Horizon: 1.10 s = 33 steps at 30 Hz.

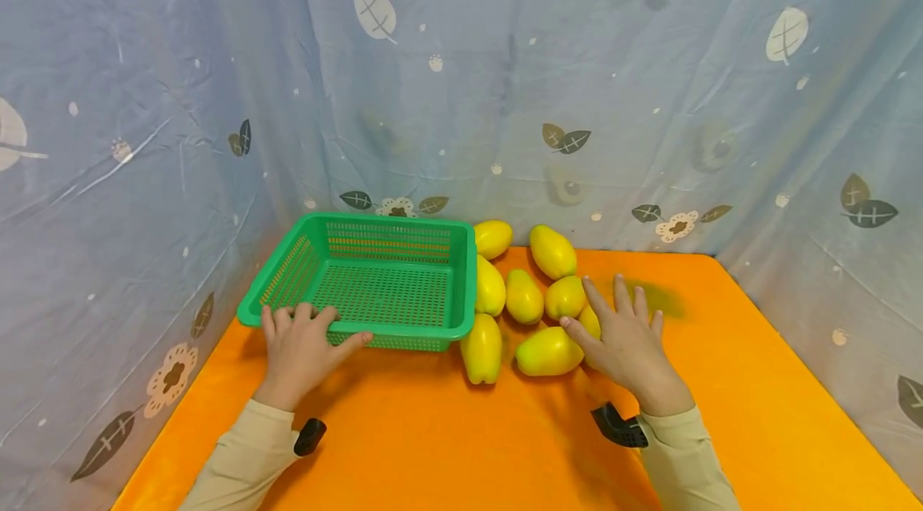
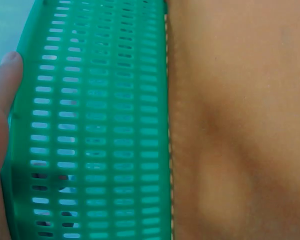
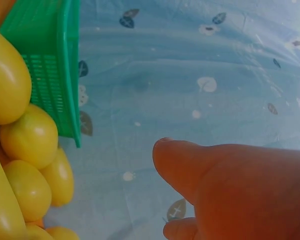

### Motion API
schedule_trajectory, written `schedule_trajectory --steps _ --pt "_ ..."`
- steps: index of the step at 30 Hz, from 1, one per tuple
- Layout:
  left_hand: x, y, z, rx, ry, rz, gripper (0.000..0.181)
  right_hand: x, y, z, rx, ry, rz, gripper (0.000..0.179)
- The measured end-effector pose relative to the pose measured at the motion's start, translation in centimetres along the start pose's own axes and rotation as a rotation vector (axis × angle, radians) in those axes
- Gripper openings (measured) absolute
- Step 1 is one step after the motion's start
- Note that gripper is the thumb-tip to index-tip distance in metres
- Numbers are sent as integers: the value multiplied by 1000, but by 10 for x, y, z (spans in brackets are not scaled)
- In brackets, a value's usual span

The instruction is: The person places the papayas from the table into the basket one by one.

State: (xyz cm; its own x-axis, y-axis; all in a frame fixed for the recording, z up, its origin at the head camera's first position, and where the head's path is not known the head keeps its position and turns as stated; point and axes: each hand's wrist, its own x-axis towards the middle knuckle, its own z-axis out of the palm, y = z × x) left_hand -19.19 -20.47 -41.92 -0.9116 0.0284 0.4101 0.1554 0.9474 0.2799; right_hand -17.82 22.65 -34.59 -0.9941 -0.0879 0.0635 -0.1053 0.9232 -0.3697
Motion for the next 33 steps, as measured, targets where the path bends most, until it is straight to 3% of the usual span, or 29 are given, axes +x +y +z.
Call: schedule_trajectory --steps 16,21,27,33 --pt "1 -1 2 12 5 3 66 7 8 0 29 5 5 83" --pt "1 -1 0 20 -3 -6 68 23 30 -4 247 17 22 82" --pt "3 0 0 31 -10 -7 68 43 67 3 576 -67 194 86" --pt "2 0 -1 25 -31 -15 69 53 92 25 683 -209 313 90"
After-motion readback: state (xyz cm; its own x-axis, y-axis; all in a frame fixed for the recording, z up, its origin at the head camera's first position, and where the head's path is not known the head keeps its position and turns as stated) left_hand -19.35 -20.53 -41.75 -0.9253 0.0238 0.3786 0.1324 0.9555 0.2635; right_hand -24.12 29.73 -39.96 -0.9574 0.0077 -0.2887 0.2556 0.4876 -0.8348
